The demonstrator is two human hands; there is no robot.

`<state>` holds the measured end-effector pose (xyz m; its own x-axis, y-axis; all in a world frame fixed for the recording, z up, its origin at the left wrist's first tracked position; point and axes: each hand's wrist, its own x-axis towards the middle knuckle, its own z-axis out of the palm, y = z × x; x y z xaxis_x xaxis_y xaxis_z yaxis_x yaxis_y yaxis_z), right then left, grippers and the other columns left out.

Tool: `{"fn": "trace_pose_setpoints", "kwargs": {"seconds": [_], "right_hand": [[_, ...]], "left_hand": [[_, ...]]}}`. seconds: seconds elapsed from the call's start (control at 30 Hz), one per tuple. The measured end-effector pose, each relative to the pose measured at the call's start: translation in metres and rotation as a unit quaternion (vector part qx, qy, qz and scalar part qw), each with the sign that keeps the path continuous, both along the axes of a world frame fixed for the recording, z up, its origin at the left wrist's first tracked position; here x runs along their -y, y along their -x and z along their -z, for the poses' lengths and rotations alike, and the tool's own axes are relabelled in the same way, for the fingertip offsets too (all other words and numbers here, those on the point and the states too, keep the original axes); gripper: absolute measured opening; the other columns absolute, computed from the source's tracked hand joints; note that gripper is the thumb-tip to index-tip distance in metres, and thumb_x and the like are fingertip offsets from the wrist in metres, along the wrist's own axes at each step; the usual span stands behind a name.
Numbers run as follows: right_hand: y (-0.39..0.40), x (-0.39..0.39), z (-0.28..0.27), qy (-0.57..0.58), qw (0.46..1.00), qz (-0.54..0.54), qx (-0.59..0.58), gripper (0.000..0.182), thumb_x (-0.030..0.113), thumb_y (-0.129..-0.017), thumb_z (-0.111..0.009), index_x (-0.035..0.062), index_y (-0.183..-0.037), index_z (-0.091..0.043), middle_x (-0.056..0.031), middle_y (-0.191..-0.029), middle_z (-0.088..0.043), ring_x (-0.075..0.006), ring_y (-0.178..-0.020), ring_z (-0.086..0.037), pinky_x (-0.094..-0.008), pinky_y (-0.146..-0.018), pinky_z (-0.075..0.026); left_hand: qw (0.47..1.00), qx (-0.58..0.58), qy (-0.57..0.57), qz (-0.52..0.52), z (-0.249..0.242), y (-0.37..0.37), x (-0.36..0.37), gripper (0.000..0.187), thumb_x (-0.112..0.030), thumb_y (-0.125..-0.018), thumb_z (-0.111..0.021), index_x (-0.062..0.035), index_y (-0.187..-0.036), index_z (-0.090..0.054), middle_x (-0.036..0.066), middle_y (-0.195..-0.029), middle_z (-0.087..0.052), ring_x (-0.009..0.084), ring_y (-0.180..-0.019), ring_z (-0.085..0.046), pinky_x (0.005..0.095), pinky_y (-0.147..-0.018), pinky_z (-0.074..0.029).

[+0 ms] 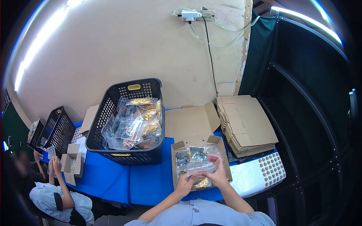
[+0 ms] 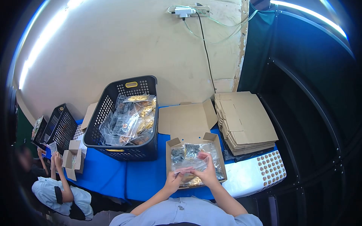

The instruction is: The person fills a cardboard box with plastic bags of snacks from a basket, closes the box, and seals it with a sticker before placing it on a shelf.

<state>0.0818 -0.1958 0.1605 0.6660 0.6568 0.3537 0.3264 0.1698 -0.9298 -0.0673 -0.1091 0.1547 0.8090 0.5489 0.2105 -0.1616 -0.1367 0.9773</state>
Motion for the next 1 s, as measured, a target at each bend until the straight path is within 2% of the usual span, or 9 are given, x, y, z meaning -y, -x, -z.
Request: {"fn": "trace_pose_setpoints", "kwargs": {"seconds": [0.13, 0.23, 0.37, 0.5, 0.57, 0.63, 0.83, 0.97, 1.0], "right_hand": [[-0.02, 0.011, 0.007, 0.023, 0.957, -0.155, -0.243, 0.029, 0.013, -0.081, -0.076, -0.001, -0.105, -0.066, -0.0053, -0.088, -0.066, -0.0154, -0.083, -0.062, -0.0289, -0.083, -0.048], [-0.02, 0.012, 0.003, 0.034, 0.963, -0.133, -0.232, 0.016, 0.011, -0.09, -0.067, -0.0031, -0.097, -0.07, -0.0092, -0.09, -0.07, -0.0139, -0.08, -0.065, -0.0261, -0.079, -0.05], [-0.02, 0.012, -0.01, -0.013, 0.967, -0.07, -0.243, 0.023, 0.016, -0.094, -0.062, -0.0039, -0.103, -0.069, -0.0128, -0.099, -0.07, -0.0154, -0.089, -0.066, -0.028, -0.085, -0.05], [-0.002, 0.011, -0.014, -0.011, 0.982, -0.081, -0.171, 0.03, 0.019, -0.098, -0.053, -0.0031, -0.115, -0.065, -0.0137, -0.11, -0.068, -0.0225, -0.105, -0.064, -0.0332, -0.094, -0.047], [0.014, 0.008, -0.022, 0.034, 0.988, -0.133, 0.071, 0.03, 0.015, -0.098, -0.051, 0.0001, -0.122, -0.061, -0.0163, -0.12, -0.064, -0.0282, -0.113, -0.059, -0.0355, -0.099, -0.044], [0.02, 0.003, -0.024, 0.012, 0.98, -0.161, 0.113, 0.032, 0.012, -0.097, -0.051, 0.0046, -0.127, -0.058, -0.0163, -0.126, -0.059, -0.0308, -0.116, -0.055, -0.0372, -0.101, -0.041], [0.018, 0.001, -0.017, 0.062, 0.98, 0.029, 0.185, 0.04, 0.018, -0.086, -0.068, 0.0005, -0.12, -0.056, -0.0161, -0.126, -0.047, -0.0302, -0.117, -0.045, -0.0404, -0.101, -0.036], [0.004, -0.001, -0.016, 0.026, 0.998, 0.064, 0.001, 0.044, 0.021, -0.075, -0.08, 0.0005, -0.108, -0.06, -0.0133, -0.12, -0.054, -0.023, -0.112, -0.05, -0.0368, -0.097, -0.039], [-0.004, 0.001, -0.013, 0.052, 0.995, -0.045, -0.076, 0.035, 0.019, -0.077, -0.079, 0.0003, -0.102, -0.063, -0.0113, -0.109, -0.06, -0.0199, -0.103, -0.055, -0.0342, -0.092, -0.043]], "left_hand": [[0.994, 0.016, 0.104, 0.032, 0.002, 0.004, -0.011, 0.048, -0.035, -0.102, -0.042, 0.0035, -0.126, -0.056, 0.013, -0.116, -0.066, 0.0195, -0.108, -0.06, 0.0326, -0.098, -0.043], [0.986, 0.004, 0.139, 0.088, 0.001, 0.009, -0.021, 0.051, -0.038, -0.102, -0.04, 0.0034, -0.128, -0.054, 0.013, -0.121, -0.063, 0.0199, -0.112, -0.058, 0.0332, -0.101, -0.04], [0.978, 0.1, 0.155, -0.094, 0.007, 0.005, -0.031, 0.049, -0.035, -0.101, -0.045, -0.0018, -0.137, -0.046, 0.012, -0.132, -0.053, 0.0202, -0.119, -0.052, 0.0354, -0.105, -0.036], [0.998, 0.043, 0.04, -0.028, 0.009, -0.001, -0.023, 0.059, -0.028, -0.093, -0.061, -0.0036, -0.142, -0.038, 0.012, -0.136, -0.049, 0.0233, -0.129, -0.043, 0.0393, -0.109, -0.032], [0.994, 0.095, 0.052, -0.013, 0.006, -0.011, -0.002, 0.068, -0.026, -0.091, -0.064, -0.0043, -0.146, -0.031, 0.012, -0.142, -0.043, 0.0245, -0.133, -0.039, 0.0411, -0.111, -0.029], [0.991, 0.13, 0.023, -0.012, 0.01, -0.016, 0.0, 0.076, -0.025, -0.089, -0.067, -0.0054, -0.149, -0.023, 0.013, -0.149, -0.034, 0.0244, -0.134, -0.038, 0.0394, -0.11, -0.03], [0.998, 0.024, 0.054, -0.021, 0.017, -0.008, -0.008, 0.047, -0.027, -0.095, -0.06, -0.0008, -0.132, -0.052, 0.014, -0.125, -0.06, 0.0209, -0.114, -0.057, 0.0336, -0.099, -0.042], [0.998, -0.026, -0.031, -0.05, 0.019, -0.001, -0.01, 0.03, -0.023, -0.096, -0.058, -0.0007, -0.114, -0.066, 0.013, -0.108, -0.068, 0.0197, -0.105, -0.061, 0.0334, -0.097, -0.044], [0.995, -0.035, -0.08, -0.051, 0.018, 0.001, -0.012, 0.026, -0.019, -0.095, -0.06, -0.0008, -0.111, -0.068, 0.013, -0.11, -0.068, 0.0191, -0.107, -0.061, 0.0326, -0.097, -0.044]]}}
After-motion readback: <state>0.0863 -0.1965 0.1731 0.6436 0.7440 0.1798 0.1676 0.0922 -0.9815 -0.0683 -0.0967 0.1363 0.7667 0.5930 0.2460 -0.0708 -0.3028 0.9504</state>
